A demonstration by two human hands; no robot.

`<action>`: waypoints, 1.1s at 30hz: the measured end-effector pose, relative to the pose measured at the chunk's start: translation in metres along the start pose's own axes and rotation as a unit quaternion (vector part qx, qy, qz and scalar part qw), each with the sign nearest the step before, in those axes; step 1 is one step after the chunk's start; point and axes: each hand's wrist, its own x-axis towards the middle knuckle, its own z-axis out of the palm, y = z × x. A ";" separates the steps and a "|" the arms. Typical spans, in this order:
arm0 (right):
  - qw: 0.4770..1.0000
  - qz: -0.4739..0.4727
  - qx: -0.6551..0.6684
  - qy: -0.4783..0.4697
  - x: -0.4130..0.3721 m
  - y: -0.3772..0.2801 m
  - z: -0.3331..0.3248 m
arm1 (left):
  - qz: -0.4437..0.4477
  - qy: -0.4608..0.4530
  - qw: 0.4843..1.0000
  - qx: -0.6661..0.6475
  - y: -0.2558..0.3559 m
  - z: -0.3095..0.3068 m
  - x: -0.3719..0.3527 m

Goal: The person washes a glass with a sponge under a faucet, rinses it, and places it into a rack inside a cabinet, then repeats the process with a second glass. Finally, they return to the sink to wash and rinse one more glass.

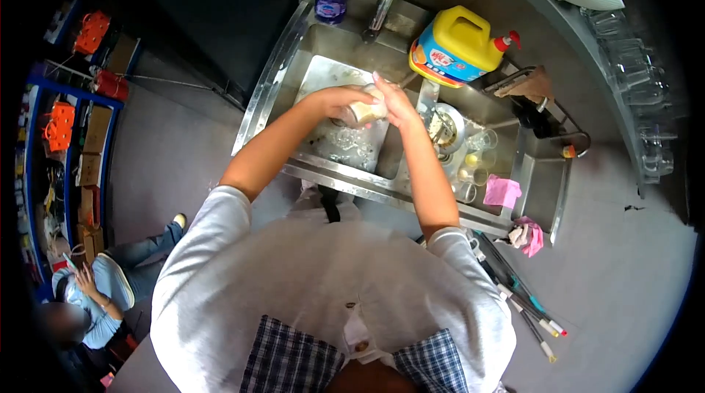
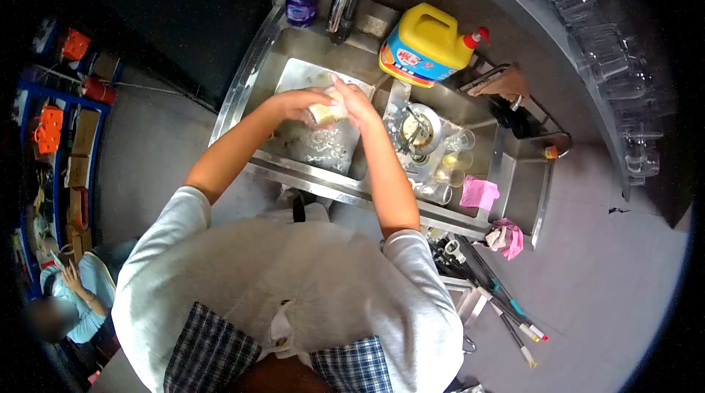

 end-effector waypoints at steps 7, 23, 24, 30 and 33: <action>0.987 -0.099 0.084 0.098 -0.011 -0.005 -0.028 | 0.120 0.030 0.992 0.009 -0.006 0.011 0.006; 0.763 -0.420 -0.440 0.217 -0.039 0.035 0.043 | 0.295 0.248 0.882 -0.271 -0.029 0.002 0.053; 0.814 -0.387 -0.363 0.238 -0.033 0.029 0.040 | 0.290 0.228 0.891 -0.264 -0.032 0.010 0.050; 0.773 -0.400 -0.393 0.297 -0.034 0.021 0.045 | 0.292 0.148 0.897 -0.298 -0.013 0.021 0.048; 0.788 -0.419 -0.374 0.253 -0.045 0.038 0.045 | 0.310 0.149 0.906 -0.247 -0.012 -0.003 0.048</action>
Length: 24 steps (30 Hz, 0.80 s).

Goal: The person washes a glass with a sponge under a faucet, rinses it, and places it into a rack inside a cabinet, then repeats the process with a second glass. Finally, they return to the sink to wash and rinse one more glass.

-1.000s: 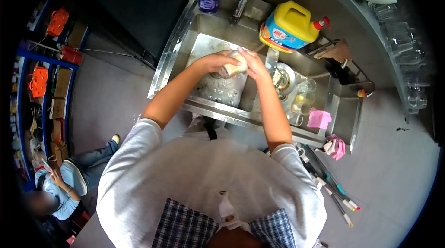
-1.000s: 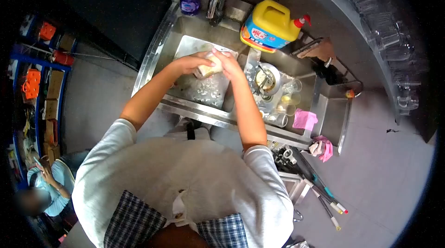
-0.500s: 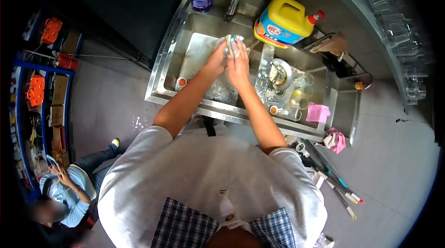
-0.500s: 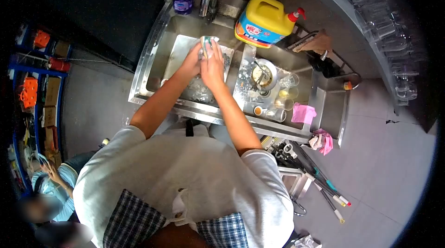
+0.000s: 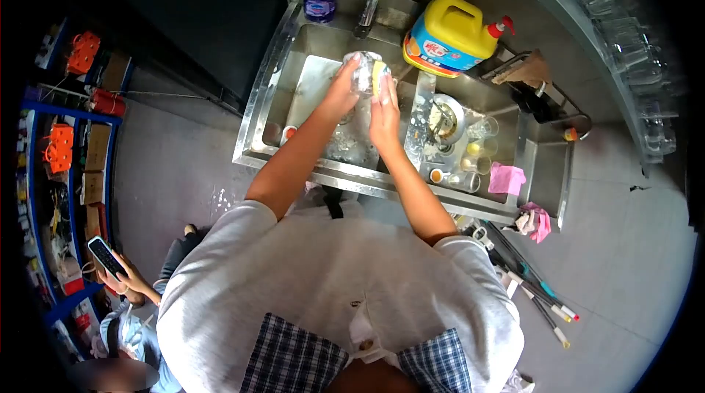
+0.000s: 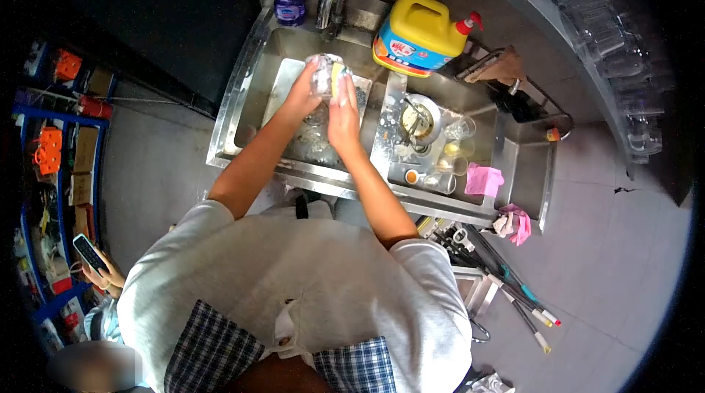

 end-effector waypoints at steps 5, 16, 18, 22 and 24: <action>0.990 0.080 0.084 0.078 0.020 0.026 0.001 | -0.047 0.010 0.998 0.032 0.000 0.005 -0.013; 0.916 0.196 0.333 0.103 0.064 0.011 -0.009 | -0.079 -0.033 0.996 0.022 -0.001 0.039 -0.006; 0.912 0.207 0.340 0.097 0.063 0.017 -0.012 | -0.084 -0.024 0.996 0.004 -0.005 0.040 -0.003; 0.924 0.199 0.309 0.107 0.055 0.012 -0.010 | 0.102 0.146 0.934 0.309 -0.010 0.038 0.010; 0.926 0.189 0.305 0.116 0.055 0.010 -0.005 | 0.112 0.138 0.916 0.361 -0.012 0.031 0.013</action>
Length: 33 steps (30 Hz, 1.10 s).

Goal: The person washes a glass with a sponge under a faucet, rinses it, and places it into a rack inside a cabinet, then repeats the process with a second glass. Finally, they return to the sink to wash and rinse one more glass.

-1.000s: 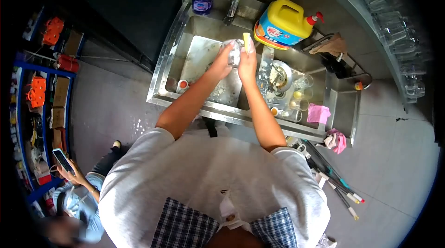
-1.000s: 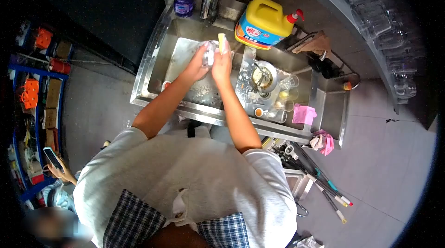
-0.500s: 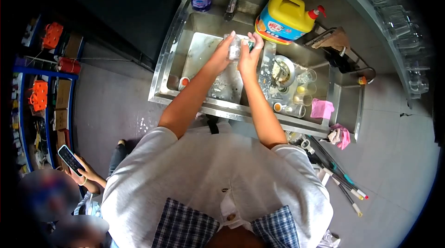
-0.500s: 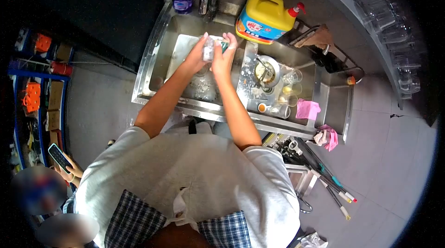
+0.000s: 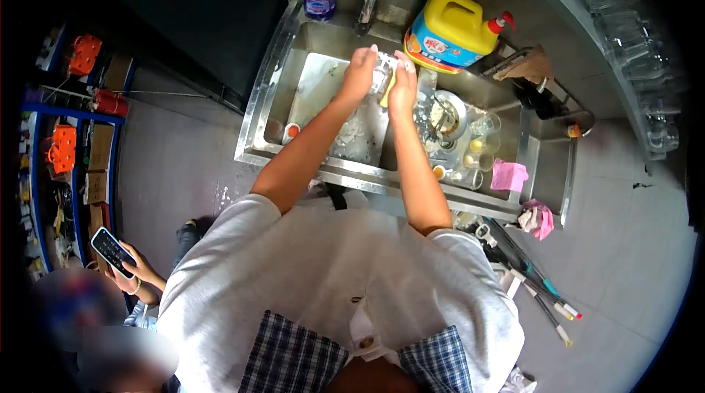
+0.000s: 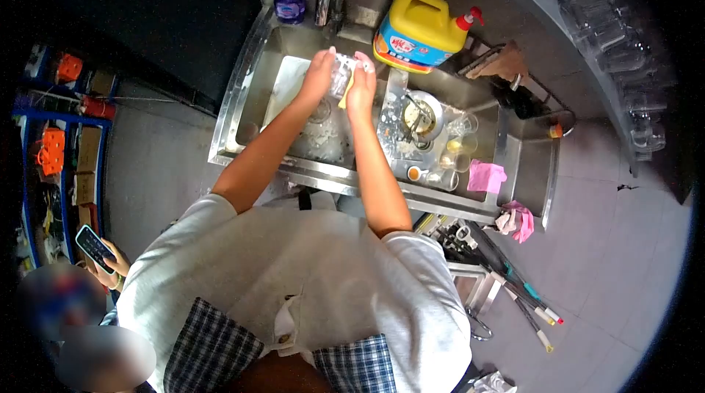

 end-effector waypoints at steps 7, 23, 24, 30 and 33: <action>0.997 -0.051 -0.049 -0.015 0.016 0.025 0.001 | -0.029 -0.024 0.997 -0.074 0.021 -0.006 -0.014; 0.992 0.007 0.052 -0.113 -0.046 0.031 0.063 | 0.003 0.147 0.956 0.253 0.056 -0.072 -0.093; 0.991 0.003 0.038 -0.127 -0.052 0.025 0.067 | -0.017 0.159 0.961 0.224 0.058 -0.076 -0.098; 0.987 0.060 0.071 -0.132 -0.053 0.017 0.061 | 0.014 0.124 0.992 -0.024 0.036 -0.077 -0.085; 0.986 0.086 0.090 -0.113 -0.056 0.019 0.059 | -0.023 0.046 0.995 -0.081 0.037 -0.083 -0.082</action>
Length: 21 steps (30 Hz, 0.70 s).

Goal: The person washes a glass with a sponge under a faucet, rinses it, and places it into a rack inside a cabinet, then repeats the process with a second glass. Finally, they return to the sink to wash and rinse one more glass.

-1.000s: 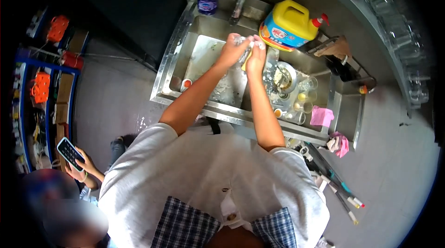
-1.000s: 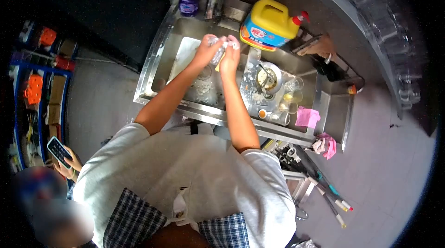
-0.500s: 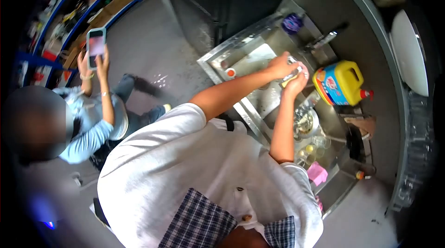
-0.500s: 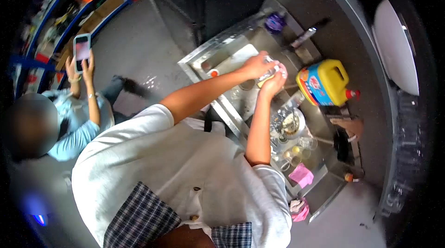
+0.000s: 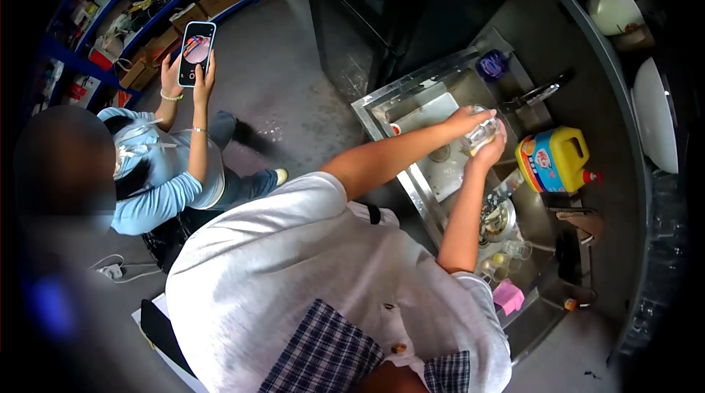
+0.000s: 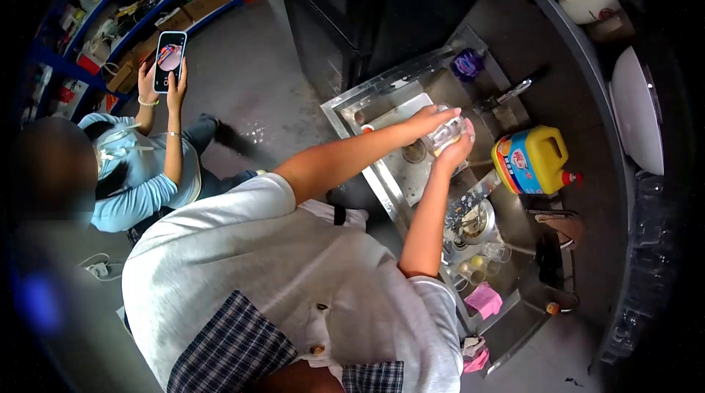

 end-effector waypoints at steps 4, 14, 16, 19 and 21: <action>0.998 -0.055 -0.032 0.017 -0.019 0.002 0.012 | -0.041 0.019 0.990 0.135 0.015 -0.016 -0.007; 0.943 -0.174 -0.284 0.010 -0.044 0.004 0.063 | -0.008 0.012 0.995 0.097 -0.002 -0.052 0.004; 0.873 -0.286 -0.394 -0.032 -0.059 -0.004 0.077 | -0.045 -0.018 0.999 -0.005 0.031 -0.062 -0.020; 0.916 -0.249 -0.314 -0.033 -0.046 0.004 0.071 | -0.150 -0.109 0.974 -0.133 0.026 -0.072 -0.015; 0.975 -0.157 -0.157 0.002 -0.026 0.012 0.057 | -0.184 -0.186 0.943 -0.203 0.031 -0.066 -0.020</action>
